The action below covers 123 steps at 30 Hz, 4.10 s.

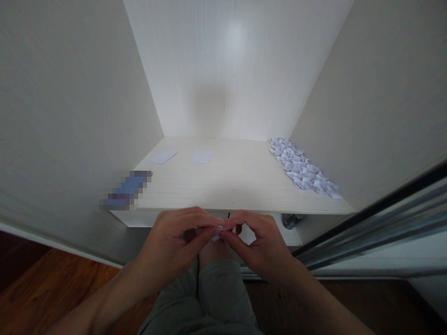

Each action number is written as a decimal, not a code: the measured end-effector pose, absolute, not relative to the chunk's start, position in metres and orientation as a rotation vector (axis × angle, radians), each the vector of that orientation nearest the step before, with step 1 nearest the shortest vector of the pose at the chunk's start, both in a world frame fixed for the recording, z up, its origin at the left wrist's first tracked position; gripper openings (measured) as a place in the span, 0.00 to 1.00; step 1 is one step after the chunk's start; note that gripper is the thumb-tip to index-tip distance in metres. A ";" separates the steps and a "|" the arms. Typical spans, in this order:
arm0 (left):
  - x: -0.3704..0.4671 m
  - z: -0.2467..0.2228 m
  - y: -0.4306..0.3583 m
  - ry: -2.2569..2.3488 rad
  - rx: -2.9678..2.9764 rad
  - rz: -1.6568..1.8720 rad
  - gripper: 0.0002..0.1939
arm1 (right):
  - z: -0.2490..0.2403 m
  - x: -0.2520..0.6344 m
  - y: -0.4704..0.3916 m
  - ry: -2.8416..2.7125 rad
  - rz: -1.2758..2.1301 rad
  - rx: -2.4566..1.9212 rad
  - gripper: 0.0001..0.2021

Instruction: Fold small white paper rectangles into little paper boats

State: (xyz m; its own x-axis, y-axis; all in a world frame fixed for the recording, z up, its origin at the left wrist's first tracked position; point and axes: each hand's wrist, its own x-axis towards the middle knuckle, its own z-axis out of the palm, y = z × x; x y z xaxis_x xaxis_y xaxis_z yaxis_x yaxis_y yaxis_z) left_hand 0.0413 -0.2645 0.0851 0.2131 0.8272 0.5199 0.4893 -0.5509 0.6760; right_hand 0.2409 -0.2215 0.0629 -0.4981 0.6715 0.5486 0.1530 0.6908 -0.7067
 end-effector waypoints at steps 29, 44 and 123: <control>0.046 0.073 -0.252 1.325 1.417 1.367 0.08 | 0.067 0.226 -0.215 -1.663 1.168 -0.857 0.05; 0.040 0.064 -0.241 1.265 1.281 1.262 0.15 | 0.058 0.218 -0.203 -1.670 1.224 -0.956 0.06; 0.029 0.002 -0.075 1.677 1.857 1.031 0.06 | -0.004 0.213 0.005 -2.086 1.138 -0.830 0.05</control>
